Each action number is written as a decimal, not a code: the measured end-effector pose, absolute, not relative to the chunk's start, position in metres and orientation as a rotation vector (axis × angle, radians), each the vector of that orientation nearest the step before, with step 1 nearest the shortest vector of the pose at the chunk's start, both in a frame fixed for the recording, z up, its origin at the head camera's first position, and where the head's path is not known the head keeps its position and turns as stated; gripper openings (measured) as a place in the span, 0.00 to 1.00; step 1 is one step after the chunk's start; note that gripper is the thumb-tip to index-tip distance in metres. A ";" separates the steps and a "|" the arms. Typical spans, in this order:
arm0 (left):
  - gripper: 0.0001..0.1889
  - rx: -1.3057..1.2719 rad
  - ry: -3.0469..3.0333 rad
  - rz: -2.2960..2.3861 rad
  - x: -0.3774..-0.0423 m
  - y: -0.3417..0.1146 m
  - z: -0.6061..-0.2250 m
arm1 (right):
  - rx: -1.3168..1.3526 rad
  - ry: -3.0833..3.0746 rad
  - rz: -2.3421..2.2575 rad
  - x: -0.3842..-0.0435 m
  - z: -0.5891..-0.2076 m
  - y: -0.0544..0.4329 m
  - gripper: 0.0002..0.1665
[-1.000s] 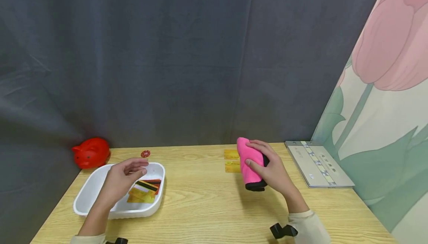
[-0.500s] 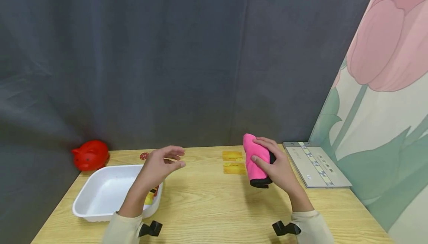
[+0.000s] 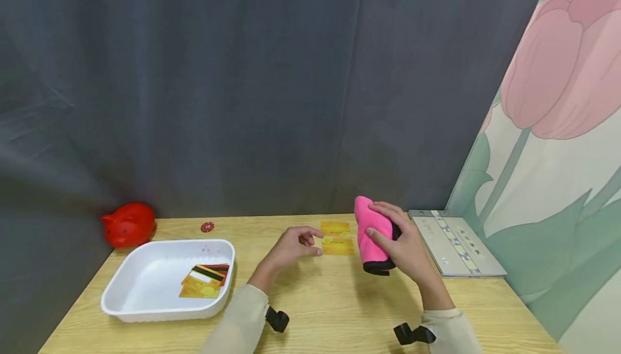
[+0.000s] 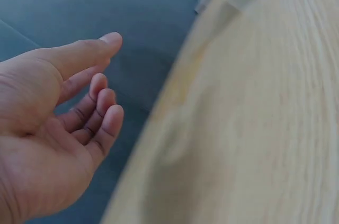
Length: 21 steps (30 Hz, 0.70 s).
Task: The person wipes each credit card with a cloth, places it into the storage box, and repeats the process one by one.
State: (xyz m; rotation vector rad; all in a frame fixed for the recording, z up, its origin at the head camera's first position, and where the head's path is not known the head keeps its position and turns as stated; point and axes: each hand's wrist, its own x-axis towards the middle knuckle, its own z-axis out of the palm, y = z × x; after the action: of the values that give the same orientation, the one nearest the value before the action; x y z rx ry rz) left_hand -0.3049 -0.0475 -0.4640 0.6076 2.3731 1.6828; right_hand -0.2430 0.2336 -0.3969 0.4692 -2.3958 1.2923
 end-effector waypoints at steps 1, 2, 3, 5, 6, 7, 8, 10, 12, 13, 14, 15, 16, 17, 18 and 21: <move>0.19 0.609 2.363 1.679 -0.309 -0.045 -0.469 | 0.464 -2.392 1.292 -0.242 -0.397 0.234 0.30; 0.21 0.612 2.358 1.666 -0.313 -0.042 -0.474 | 0.464 -2.388 1.291 -0.242 -0.397 0.234 0.30; 0.22 0.617 2.359 1.647 -0.317 -0.040 -0.479 | 0.466 -2.384 1.288 -0.242 -0.397 0.234 0.30; 0.23 0.633 2.365 1.599 -0.325 -0.036 -0.486 | 0.473 -2.377 1.283 -0.241 -0.397 0.234 0.30; 0.24 0.645 2.373 1.568 -0.329 -0.035 -0.489 | 0.476 -2.373 1.285 -0.241 -0.398 0.234 0.29; 0.24 0.655 2.383 1.542 -0.333 -0.034 -0.492 | 0.478 -2.372 1.287 -0.241 -0.398 0.234 0.29; 0.24 0.663 2.394 1.521 -0.336 -0.032 -0.495 | 0.478 -2.371 1.289 -0.241 -0.398 0.233 0.29; 0.24 0.684 2.410 1.513 -0.342 -0.031 -0.500 | 0.476 -2.373 1.287 -0.241 -0.399 0.233 0.29; 0.23 0.676 2.433 1.513 -0.346 -0.030 -0.505 | 0.477 -2.380 1.293 -0.241 -0.400 0.233 0.30; 0.23 0.667 2.436 1.525 -0.347 -0.030 -0.507 | 0.475 -2.384 1.295 -0.241 -0.400 0.233 0.30; 0.23 0.656 2.439 1.536 -0.348 -0.030 -0.508 | 0.473 -2.388 1.297 -0.241 -0.400 0.233 0.30; 0.23 0.650 2.437 1.547 -0.349 -0.030 -0.508 | 0.469 -2.393 1.297 -0.241 -0.400 0.233 0.30; 0.24 0.645 2.437 1.551 -0.350 -0.030 -0.509 | 0.463 -2.398 1.295 -0.241 -0.400 0.233 0.30; 0.24 0.645 2.439 1.546 -0.350 -0.030 -0.509 | 0.454 -2.402 1.294 -0.240 -0.399 0.233 0.30; 0.24 0.645 2.436 1.537 -0.351 -0.029 -0.508 | 0.446 -2.406 1.289 -0.240 -0.399 0.234 0.30; 0.25 0.645 2.463 1.464 -0.353 -0.026 -0.504 | 0.422 -2.415 1.270 -0.240 -0.397 0.235 0.31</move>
State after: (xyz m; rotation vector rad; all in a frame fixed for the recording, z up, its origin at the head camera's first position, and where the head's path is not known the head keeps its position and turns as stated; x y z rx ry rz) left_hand -0.3526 -0.0261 -0.5041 0.6455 2.4634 1.4640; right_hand -0.2399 0.2352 -0.3971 0.4224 -2.4147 1.2702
